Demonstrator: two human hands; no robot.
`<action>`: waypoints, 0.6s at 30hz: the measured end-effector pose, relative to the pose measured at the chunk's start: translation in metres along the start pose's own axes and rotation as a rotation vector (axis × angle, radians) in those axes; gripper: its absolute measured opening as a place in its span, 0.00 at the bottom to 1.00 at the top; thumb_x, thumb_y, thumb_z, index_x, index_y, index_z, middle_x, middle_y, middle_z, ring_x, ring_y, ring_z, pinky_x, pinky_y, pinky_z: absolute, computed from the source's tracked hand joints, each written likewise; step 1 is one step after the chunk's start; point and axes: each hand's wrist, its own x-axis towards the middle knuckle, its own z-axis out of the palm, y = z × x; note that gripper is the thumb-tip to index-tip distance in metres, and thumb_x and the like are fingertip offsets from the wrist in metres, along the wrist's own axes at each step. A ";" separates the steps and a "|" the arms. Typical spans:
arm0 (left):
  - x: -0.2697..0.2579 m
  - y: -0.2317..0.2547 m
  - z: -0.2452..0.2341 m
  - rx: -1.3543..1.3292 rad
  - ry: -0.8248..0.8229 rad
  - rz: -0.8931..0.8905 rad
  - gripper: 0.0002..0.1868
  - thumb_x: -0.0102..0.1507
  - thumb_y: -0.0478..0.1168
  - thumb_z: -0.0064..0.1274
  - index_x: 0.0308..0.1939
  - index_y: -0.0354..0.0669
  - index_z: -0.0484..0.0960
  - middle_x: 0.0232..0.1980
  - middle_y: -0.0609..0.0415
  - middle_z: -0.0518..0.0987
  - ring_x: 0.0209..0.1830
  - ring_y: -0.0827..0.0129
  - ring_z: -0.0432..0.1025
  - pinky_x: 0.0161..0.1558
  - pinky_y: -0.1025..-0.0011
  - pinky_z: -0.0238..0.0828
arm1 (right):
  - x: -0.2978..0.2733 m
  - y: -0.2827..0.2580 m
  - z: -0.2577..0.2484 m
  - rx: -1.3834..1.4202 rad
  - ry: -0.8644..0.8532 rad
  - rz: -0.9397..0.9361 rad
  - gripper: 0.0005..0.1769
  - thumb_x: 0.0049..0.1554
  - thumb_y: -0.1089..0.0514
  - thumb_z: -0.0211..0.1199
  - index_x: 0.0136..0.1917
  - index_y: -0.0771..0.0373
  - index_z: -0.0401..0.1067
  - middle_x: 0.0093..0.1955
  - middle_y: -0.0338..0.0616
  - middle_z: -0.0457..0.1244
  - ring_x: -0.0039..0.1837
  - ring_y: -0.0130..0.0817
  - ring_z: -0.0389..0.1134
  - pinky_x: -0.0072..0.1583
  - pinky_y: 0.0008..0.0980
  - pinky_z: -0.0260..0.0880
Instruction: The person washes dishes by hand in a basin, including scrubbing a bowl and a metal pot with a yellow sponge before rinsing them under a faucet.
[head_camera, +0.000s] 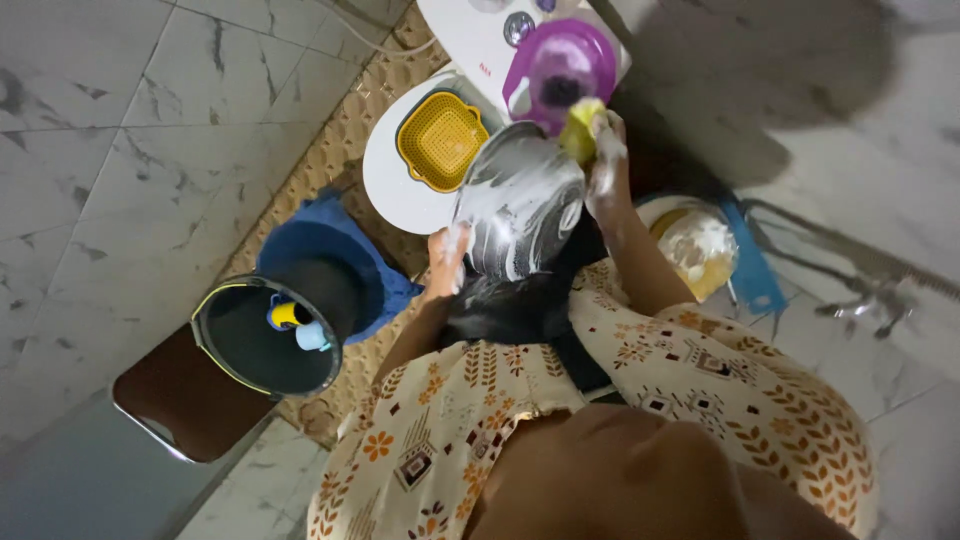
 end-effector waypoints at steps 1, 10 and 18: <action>0.002 0.000 0.006 0.001 0.025 0.011 0.10 0.70 0.38 0.53 0.34 0.41 0.79 0.34 0.67 0.72 0.34 0.83 0.63 0.36 0.76 0.57 | 0.008 -0.005 0.004 0.093 0.050 0.097 0.21 0.63 0.50 0.54 0.65 0.62 0.59 0.56 0.45 0.62 0.58 0.38 0.66 0.58 0.42 0.71; 0.016 0.044 0.028 0.065 0.087 0.088 0.12 0.69 0.38 0.55 0.30 0.42 0.76 0.29 0.69 0.68 0.29 0.84 0.57 0.32 0.77 0.49 | 0.053 0.033 -0.029 -0.062 -0.155 -0.049 0.34 0.65 0.52 0.55 0.79 0.64 0.49 0.76 0.55 0.54 0.75 0.41 0.60 0.76 0.40 0.63; 0.009 0.060 0.024 0.078 0.098 0.088 0.11 0.68 0.39 0.55 0.32 0.40 0.78 0.29 0.70 0.67 0.28 0.85 0.56 0.31 0.78 0.48 | 0.026 0.030 -0.020 -0.481 -0.037 -0.149 0.26 0.64 0.63 0.53 0.74 0.72 0.60 0.62 0.42 0.62 0.55 0.24 0.61 0.58 0.24 0.64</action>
